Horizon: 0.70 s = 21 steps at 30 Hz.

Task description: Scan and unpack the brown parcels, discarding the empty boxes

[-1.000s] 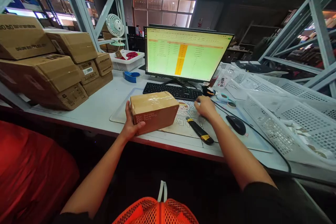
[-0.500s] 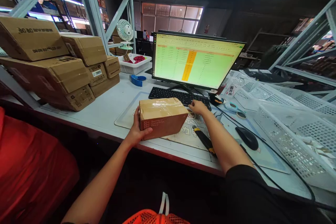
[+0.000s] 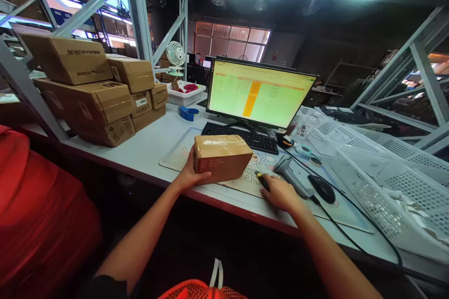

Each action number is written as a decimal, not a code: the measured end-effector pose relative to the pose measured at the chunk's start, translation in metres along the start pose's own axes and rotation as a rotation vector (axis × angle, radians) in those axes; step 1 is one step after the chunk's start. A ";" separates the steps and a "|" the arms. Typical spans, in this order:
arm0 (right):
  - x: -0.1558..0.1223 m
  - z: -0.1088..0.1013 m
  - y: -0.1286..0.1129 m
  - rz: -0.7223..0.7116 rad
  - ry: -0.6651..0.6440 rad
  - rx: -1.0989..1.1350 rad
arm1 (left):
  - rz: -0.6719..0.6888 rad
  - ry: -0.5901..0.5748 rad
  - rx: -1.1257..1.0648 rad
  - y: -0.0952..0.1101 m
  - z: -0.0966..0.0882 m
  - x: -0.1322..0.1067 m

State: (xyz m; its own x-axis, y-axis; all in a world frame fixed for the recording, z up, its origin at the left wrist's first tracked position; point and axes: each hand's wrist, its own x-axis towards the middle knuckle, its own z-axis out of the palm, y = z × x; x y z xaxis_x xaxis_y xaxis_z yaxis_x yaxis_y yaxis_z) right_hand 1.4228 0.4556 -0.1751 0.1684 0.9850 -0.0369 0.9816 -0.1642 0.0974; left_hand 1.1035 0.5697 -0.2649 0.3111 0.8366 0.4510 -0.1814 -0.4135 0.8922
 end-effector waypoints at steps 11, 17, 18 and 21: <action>-0.059 -0.006 -0.020 -0.249 0.249 1.034 | 0.205 0.183 1.211 0.125 0.027 -0.016; -0.073 -0.030 -0.071 -0.340 0.282 1.132 | 0.181 -0.021 1.337 0.133 0.052 -0.018; -0.071 -0.032 -0.075 -0.328 0.301 1.118 | 0.176 -0.022 1.329 0.132 0.054 -0.020; -0.061 -0.036 -0.082 -0.297 0.331 1.069 | 0.176 -0.007 1.328 0.131 0.057 -0.023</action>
State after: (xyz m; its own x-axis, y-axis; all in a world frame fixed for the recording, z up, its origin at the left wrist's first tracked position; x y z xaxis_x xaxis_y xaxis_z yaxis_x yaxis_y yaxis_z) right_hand 1.3285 0.4112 -0.1451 0.0422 0.9318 0.3606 0.5807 0.2708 -0.7677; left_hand 1.1256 0.4754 -0.1571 0.3830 0.7363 0.5579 0.8172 -0.5517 0.1671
